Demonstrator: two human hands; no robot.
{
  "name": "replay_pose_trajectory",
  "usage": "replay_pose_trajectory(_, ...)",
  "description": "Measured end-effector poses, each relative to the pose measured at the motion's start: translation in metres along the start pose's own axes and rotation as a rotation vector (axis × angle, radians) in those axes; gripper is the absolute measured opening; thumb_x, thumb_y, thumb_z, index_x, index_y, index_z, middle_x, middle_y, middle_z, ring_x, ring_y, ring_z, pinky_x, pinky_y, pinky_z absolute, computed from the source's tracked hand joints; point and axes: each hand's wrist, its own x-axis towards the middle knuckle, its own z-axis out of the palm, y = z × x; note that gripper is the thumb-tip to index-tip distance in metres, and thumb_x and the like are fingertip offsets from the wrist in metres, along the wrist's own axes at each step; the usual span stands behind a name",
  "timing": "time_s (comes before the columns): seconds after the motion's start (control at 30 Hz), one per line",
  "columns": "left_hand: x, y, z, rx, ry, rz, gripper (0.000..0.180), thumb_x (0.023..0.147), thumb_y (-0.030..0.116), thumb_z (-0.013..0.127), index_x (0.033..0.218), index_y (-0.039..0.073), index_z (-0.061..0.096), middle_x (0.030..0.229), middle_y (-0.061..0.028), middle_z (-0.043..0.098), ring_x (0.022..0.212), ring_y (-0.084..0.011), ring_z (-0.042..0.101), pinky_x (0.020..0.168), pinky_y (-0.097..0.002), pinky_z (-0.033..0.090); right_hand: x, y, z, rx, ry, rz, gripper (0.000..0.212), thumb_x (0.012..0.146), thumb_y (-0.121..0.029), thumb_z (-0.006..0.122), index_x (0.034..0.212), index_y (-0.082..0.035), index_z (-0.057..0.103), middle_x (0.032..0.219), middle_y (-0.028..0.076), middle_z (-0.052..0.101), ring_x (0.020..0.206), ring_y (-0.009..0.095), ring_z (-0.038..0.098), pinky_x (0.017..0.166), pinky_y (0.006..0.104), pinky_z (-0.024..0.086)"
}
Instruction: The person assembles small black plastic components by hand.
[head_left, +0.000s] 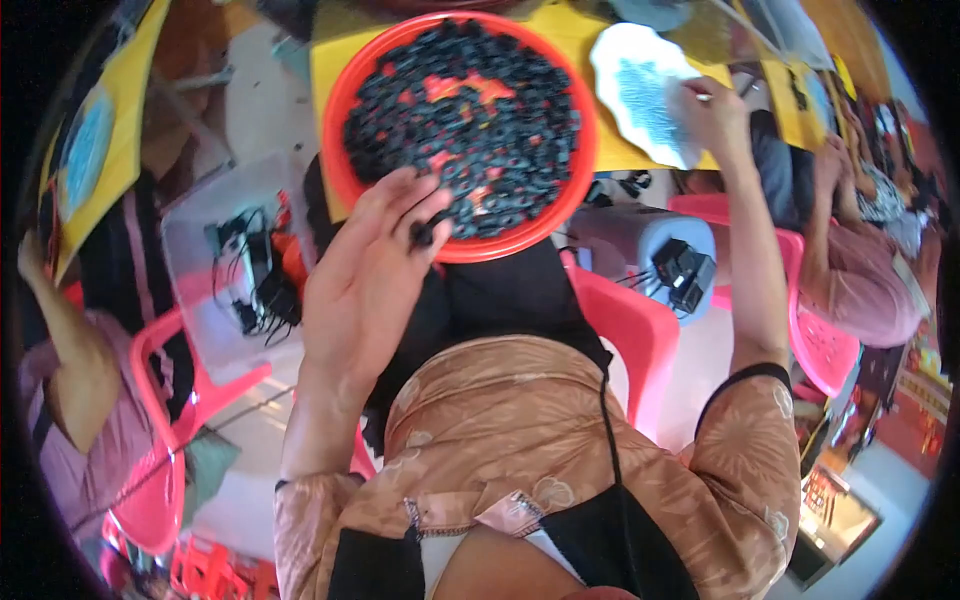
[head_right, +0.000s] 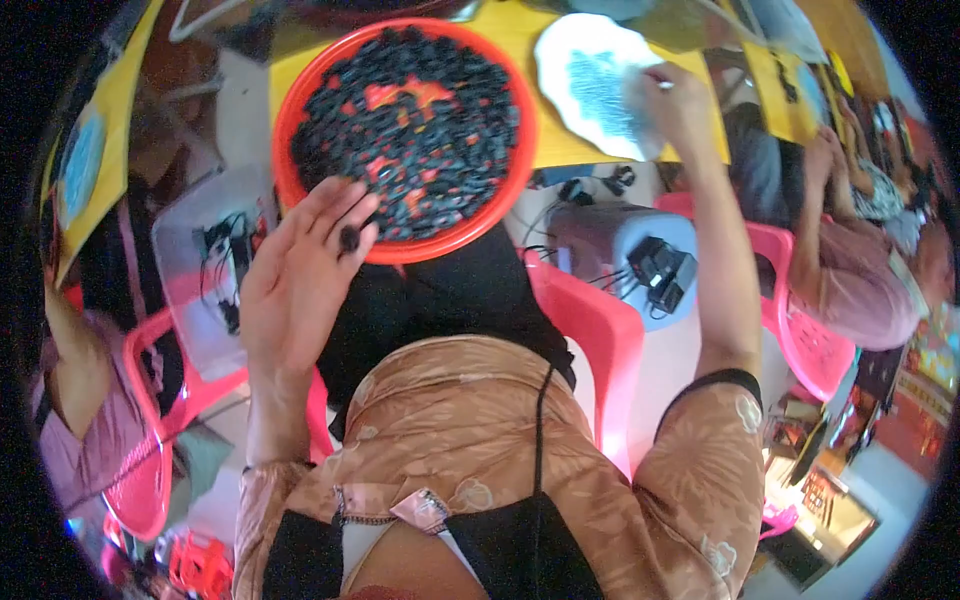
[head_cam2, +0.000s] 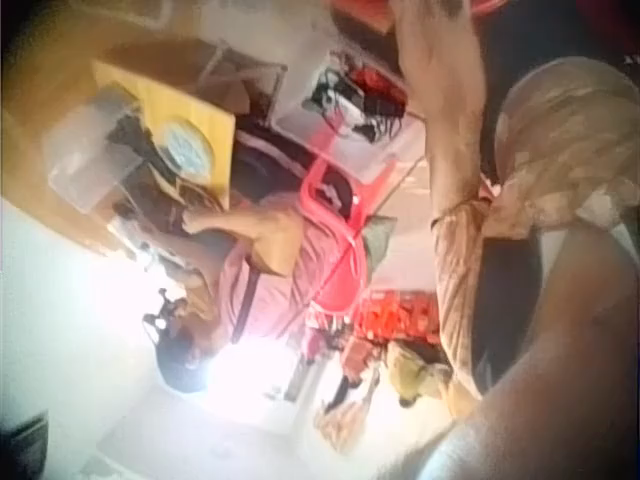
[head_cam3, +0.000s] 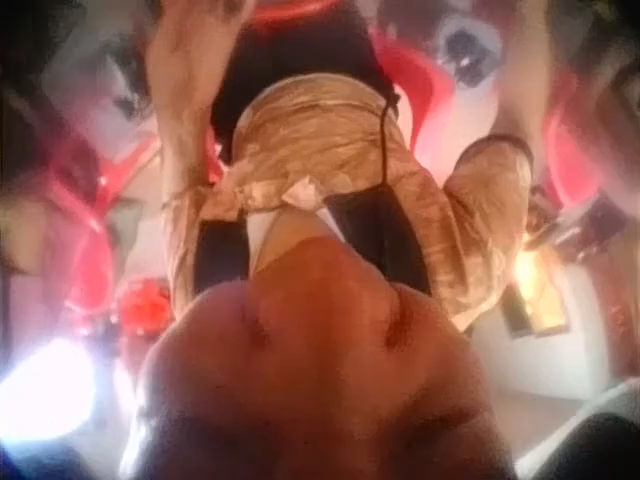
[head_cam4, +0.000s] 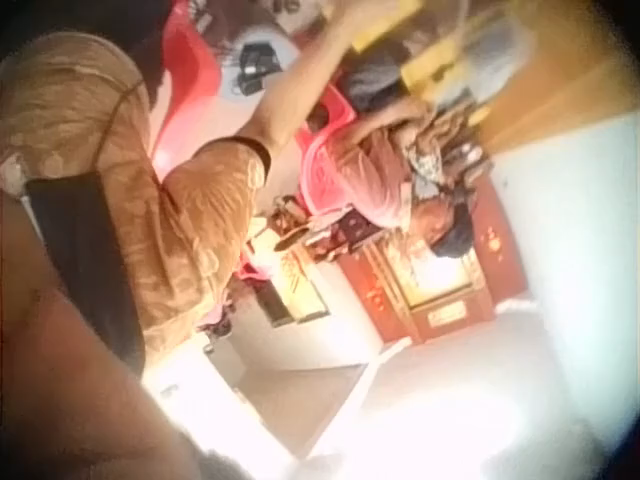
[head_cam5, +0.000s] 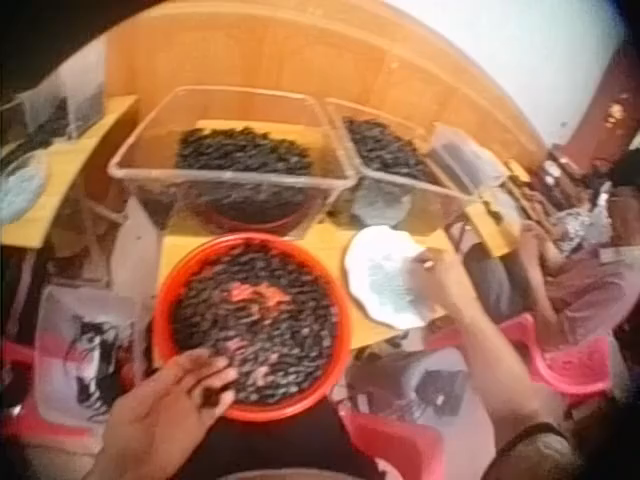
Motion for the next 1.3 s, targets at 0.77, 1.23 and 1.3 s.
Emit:
replay_pose_trajectory(0.77, 0.015, 0.001, -0.018, 0.384, 0.04, 0.147, 0.021, 0.093, 0.013, 0.056, 0.11, 0.002, 0.058, 0.098, -0.0101, 0.066, 0.078, -0.0118, 0.063, 0.07, -0.0213, 0.051, -0.079, -0.241, -0.015, 1.141, -0.486, -0.131, 0.014, 0.084, 0.001, 0.064, 0.098, 0.0, 0.064, 0.076, -0.003, 0.063, 0.06, -0.001, 0.049, 0.055, 0.0157, 0.04)
replay_pose_trajectory(1.23, 0.011, -0.006, -0.015, 0.638, 0.048, 0.243, 0.013, 0.088, 0.007, 0.062, 0.1, 0.001, 0.064, 0.08, -0.0021, 0.063, 0.069, -0.006, 0.058, 0.061, -0.0195, 0.046, -0.077, -0.245, -0.021, 1.076, -0.585, -0.196, 0.039, 0.078, 0.006, 0.067, 0.115, -0.003, 0.055, 0.077, 0.001, 0.063, 0.064, 0.001, 0.052, 0.059, 0.0168, 0.043)
replay_pose_trajectory(1.3, 0.009, -0.009, -0.014, 0.574, 0.022, 0.16, 0.013, 0.088, 0.008, 0.062, 0.1, 0.002, 0.064, 0.079, -0.0022, 0.063, 0.068, -0.0063, 0.058, 0.06, -0.0198, 0.046, -0.075, -0.239, -0.017, 1.162, -0.663, -0.146, 0.042, 0.076, 0.006, 0.07, 0.115, -0.002, 0.056, 0.078, 0.0, 0.062, 0.066, 0.002, 0.052, 0.063, 0.0162, 0.043)
